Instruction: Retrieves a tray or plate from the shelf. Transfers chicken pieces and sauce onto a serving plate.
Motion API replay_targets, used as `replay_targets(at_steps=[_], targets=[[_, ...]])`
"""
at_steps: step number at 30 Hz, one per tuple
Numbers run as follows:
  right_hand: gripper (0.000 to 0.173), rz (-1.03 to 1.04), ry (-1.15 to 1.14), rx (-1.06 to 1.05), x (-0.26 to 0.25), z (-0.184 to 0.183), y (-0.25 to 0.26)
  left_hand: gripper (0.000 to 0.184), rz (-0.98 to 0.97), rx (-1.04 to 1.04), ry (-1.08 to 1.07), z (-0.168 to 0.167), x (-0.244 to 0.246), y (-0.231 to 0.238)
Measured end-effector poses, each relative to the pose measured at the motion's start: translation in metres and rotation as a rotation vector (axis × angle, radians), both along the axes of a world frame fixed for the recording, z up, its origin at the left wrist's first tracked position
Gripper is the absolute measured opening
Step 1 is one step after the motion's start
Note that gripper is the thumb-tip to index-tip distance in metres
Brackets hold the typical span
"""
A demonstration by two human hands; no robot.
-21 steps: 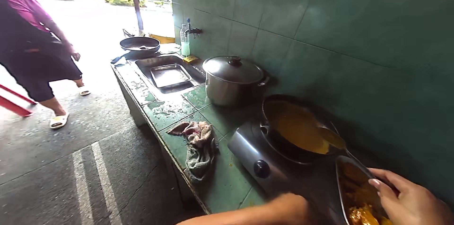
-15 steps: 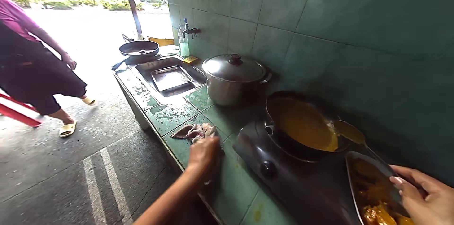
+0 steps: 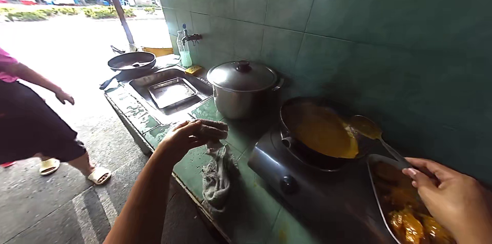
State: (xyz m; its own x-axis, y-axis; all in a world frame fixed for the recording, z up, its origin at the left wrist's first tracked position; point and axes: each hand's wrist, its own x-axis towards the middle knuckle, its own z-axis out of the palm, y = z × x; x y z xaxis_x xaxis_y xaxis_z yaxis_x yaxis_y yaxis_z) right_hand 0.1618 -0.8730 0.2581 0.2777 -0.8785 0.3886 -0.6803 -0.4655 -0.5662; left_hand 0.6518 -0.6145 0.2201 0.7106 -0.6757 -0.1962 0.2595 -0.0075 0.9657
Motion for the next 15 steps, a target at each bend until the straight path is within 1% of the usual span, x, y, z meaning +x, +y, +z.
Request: replay_targets(at_steps=[3,5,9,11,13,15], targets=[[0.022,-0.052,0.002,-0.039,-0.004,-0.002,-0.001,0.023,0.003,-0.022,-0.035,0.02,-0.032,-0.018],[0.02,-0.065,-0.003,-0.046,-0.004,-0.003,0.0,0.022,-0.07,-0.035,-0.041,0.029,-0.06,-0.032],[0.02,-0.066,-0.013,-0.036,-0.006,-0.007,0.003,0.02,-0.198,-0.094,0.016,0.036,-0.105,-0.066],[0.02,-0.068,-0.018,-0.029,-0.009,-0.01,0.005,0.019,-0.251,-0.098,0.007,0.039,-0.122,-0.084],[0.02,-0.079,-0.021,-0.018,-0.012,-0.011,0.006,0.022,-0.322,-0.069,-0.09,0.041,-0.135,-0.097],[0.021,-0.092,-0.029,-0.015,-0.014,-0.011,0.007,0.027,-0.388,-0.006,-0.259,0.044,-0.144,-0.108]])
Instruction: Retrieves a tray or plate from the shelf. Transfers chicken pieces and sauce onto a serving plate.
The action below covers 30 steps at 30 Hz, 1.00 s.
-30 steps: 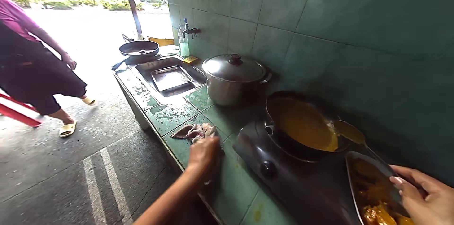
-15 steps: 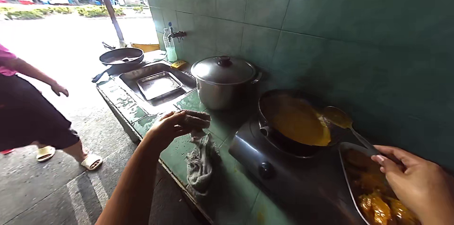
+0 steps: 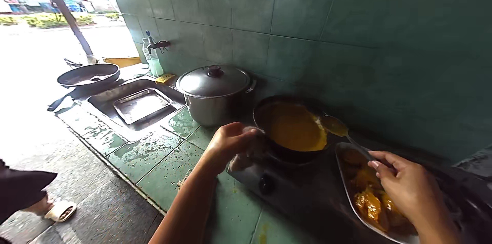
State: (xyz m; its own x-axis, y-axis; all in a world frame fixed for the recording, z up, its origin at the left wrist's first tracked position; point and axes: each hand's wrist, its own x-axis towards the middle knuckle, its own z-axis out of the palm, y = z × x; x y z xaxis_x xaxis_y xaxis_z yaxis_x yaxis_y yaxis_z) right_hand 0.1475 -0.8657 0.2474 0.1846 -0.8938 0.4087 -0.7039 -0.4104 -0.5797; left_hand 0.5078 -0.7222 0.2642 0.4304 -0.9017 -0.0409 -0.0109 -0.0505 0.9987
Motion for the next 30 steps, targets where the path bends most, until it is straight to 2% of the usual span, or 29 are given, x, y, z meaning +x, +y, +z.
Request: replay_targets(at_steps=[2,5,9,10,13,15,18,20,23,26,30], targets=[[0.021,-0.01,-0.008,-0.011,-0.003,-0.001,0.001,0.034,-0.018,0.045,-0.21,0.005,-0.008,-0.009],[0.021,-0.011,-0.015,-0.022,-0.006,-0.004,-0.001,0.047,0.056,0.137,-0.54,0.014,-0.023,-0.016],[0.02,-0.015,-0.026,-0.027,-0.007,-0.006,-0.003,0.022,0.137,0.16,-0.809,0.001,-0.037,-0.025],[0.02,-0.013,-0.028,-0.029,-0.007,-0.007,-0.004,0.025,0.184,0.151,-0.82,-0.004,-0.042,-0.025],[0.02,-0.009,-0.032,-0.019,-0.004,-0.008,-0.005,0.057,0.256,0.126,-0.763,-0.02,-0.04,-0.024],[0.02,-0.004,-0.027,-0.006,-0.001,-0.01,-0.006,0.068,0.219,0.231,-0.638,-0.02,-0.031,-0.026],[0.02,0.013,-0.022,0.016,0.004,-0.009,-0.005,0.053,0.108,0.369,-0.4,-0.012,-0.018,-0.033],[0.02,0.02,-0.023,0.005,0.006,-0.009,-0.005,0.039,0.035,0.338,-0.182,-0.014,-0.013,-0.034],[0.02,0.022,-0.043,-0.01,0.006,-0.011,-0.007,0.03,0.032,0.218,0.086,-0.022,-0.009,-0.028],[0.02,0.027,-0.059,-0.011,0.004,-0.013,-0.007,0.025,0.076,0.114,0.152,-0.031,-0.001,-0.02],[0.02,0.026,-0.065,-0.007,0.005,-0.013,-0.009,0.022,0.222,0.026,0.023,-0.023,0.008,-0.013]])
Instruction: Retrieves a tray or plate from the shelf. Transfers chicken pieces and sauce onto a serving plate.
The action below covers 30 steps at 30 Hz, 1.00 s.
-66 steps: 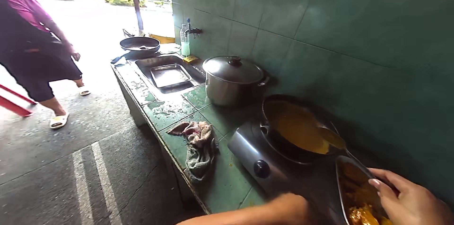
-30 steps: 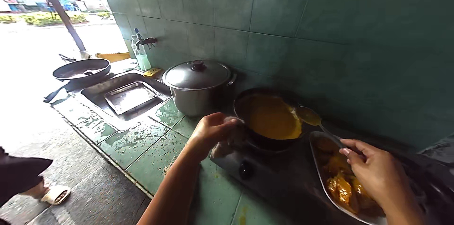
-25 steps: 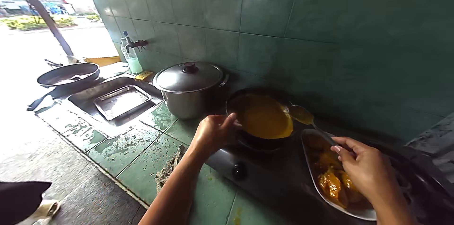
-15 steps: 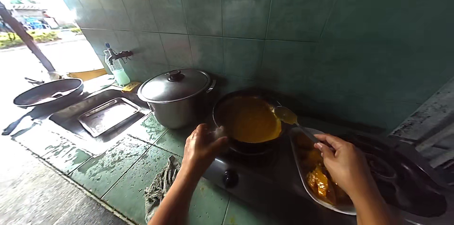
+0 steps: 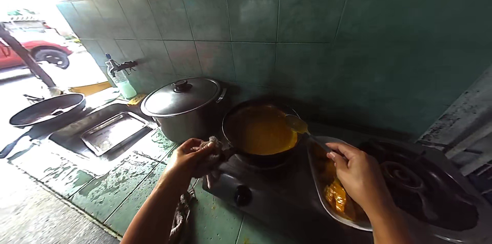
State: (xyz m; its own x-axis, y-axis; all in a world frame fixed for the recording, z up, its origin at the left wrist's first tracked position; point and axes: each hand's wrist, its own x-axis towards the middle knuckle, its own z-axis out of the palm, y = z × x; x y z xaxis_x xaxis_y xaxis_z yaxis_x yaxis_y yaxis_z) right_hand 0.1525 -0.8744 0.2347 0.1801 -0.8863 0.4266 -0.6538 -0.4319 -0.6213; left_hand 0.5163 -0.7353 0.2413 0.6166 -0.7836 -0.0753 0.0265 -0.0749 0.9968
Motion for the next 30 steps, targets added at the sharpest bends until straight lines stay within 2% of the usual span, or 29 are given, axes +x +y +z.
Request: replay_targets(at_steps=[4,9,12,16,19,22,26,30], targets=[[0.02,0.008,-0.013,-0.019,0.001,0.001,0.0,0.025,0.085,-0.006,-0.1,0.029,0.0,0.009],[0.02,0.025,-0.008,-0.052,0.0,0.0,-0.001,0.021,0.058,-0.071,-0.099,0.07,-0.009,0.025],[0.019,0.02,-0.006,-0.064,0.001,0.0,-0.001,0.016,-0.013,-0.109,-0.083,0.092,-0.016,0.036],[0.02,0.02,0.0,-0.053,0.001,0.001,0.0,0.016,-0.208,-0.131,0.002,0.106,-0.018,0.046],[0.02,0.019,0.01,-0.055,0.001,0.002,-0.002,0.022,-0.351,-0.145,0.067,0.103,-0.023,0.039],[0.02,0.021,0.006,-0.057,0.001,0.003,-0.002,0.023,-0.49,-0.09,-0.015,0.084,-0.022,0.018],[0.021,0.024,0.012,-0.062,0.0,0.003,-0.001,0.022,-0.648,0.008,-0.351,0.05,0.0,-0.014],[0.022,0.01,0.023,-0.058,-0.003,0.003,-0.001,0.018,-0.634,0.005,-0.694,0.042,0.014,-0.029]])
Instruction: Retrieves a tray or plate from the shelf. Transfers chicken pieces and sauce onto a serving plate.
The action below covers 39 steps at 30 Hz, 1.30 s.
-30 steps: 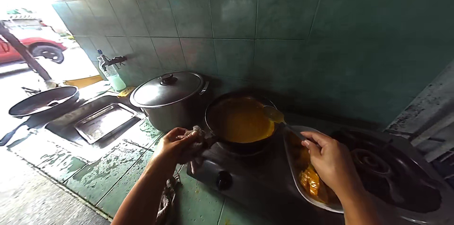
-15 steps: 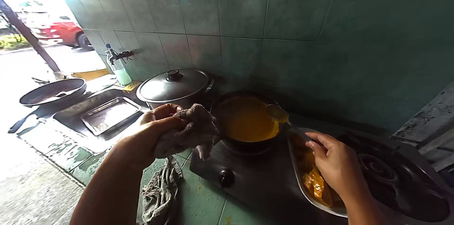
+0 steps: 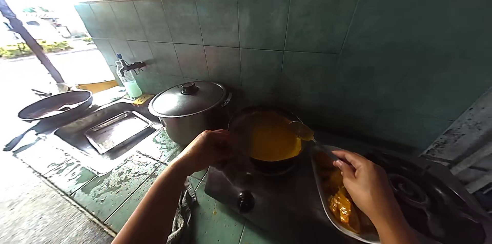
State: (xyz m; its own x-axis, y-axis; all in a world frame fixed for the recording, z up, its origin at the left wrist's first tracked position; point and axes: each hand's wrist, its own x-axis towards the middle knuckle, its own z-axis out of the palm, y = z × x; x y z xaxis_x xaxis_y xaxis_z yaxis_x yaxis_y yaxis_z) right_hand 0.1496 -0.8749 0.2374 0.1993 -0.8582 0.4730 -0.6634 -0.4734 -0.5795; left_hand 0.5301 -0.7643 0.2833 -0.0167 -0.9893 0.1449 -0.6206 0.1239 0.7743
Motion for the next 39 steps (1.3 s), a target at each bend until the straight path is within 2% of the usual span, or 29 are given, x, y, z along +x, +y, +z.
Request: replay_targets(at_steps=[2,4,7,9,11,12,14,16,20,25,27,30,36,39], targets=[[0.022,-0.003,0.0,0.0,-0.001,-0.001,-0.001,0.021,0.032,-0.095,-0.104,-0.001,-0.001,-0.002],[0.022,0.005,-0.001,-0.006,0.0,-0.003,-0.002,0.032,0.079,-0.173,-0.169,-0.005,-0.006,0.0],[0.022,0.012,0.0,-0.014,0.003,-0.005,-0.002,0.046,0.312,-0.259,-0.44,0.001,-0.026,0.009],[0.022,0.013,-0.001,-0.012,0.003,-0.006,-0.001,0.04,0.483,-0.329,-0.678,0.003,-0.04,0.015],[0.022,0.014,-0.004,-0.02,0.004,-0.007,-0.002,0.016,0.566,-0.212,-0.747,0.002,-0.056,0.021],[0.022,0.013,-0.003,-0.022,0.004,-0.008,-0.002,0.008,0.578,-0.089,-0.729,0.002,-0.064,0.023],[0.022,0.008,-0.004,-0.022,0.004,-0.008,-0.003,0.025,0.587,0.096,-0.668,0.002,-0.075,0.023],[0.022,0.001,-0.008,-0.017,0.005,-0.007,-0.002,0.035,0.592,0.141,-0.598,0.0,-0.077,0.021],[0.021,-0.014,0.018,-0.043,0.009,-0.006,0.001,0.042,0.56,0.247,-0.436,0.006,-0.069,0.015],[0.023,-0.017,0.082,-0.07,0.024,-0.009,0.01,0.05,0.431,0.45,-0.38,0.01,-0.055,0.002],[0.023,-0.014,0.096,-0.052,0.029,-0.012,0.015,0.052,0.388,0.496,-0.207,0.006,-0.043,-0.002],[0.023,-0.018,0.119,-0.051,0.035,-0.015,0.021,0.05,0.391,0.582,0.188,0.0,-0.035,-0.001],[0.024,-0.056,0.167,-0.052,0.042,-0.022,0.031,0.061,0.308,0.703,0.359,-0.006,-0.031,-0.002],[0.024,-0.066,0.192,-0.041,0.045,-0.028,0.035,0.055,0.259,0.721,0.577,-0.018,-0.029,-0.004]])
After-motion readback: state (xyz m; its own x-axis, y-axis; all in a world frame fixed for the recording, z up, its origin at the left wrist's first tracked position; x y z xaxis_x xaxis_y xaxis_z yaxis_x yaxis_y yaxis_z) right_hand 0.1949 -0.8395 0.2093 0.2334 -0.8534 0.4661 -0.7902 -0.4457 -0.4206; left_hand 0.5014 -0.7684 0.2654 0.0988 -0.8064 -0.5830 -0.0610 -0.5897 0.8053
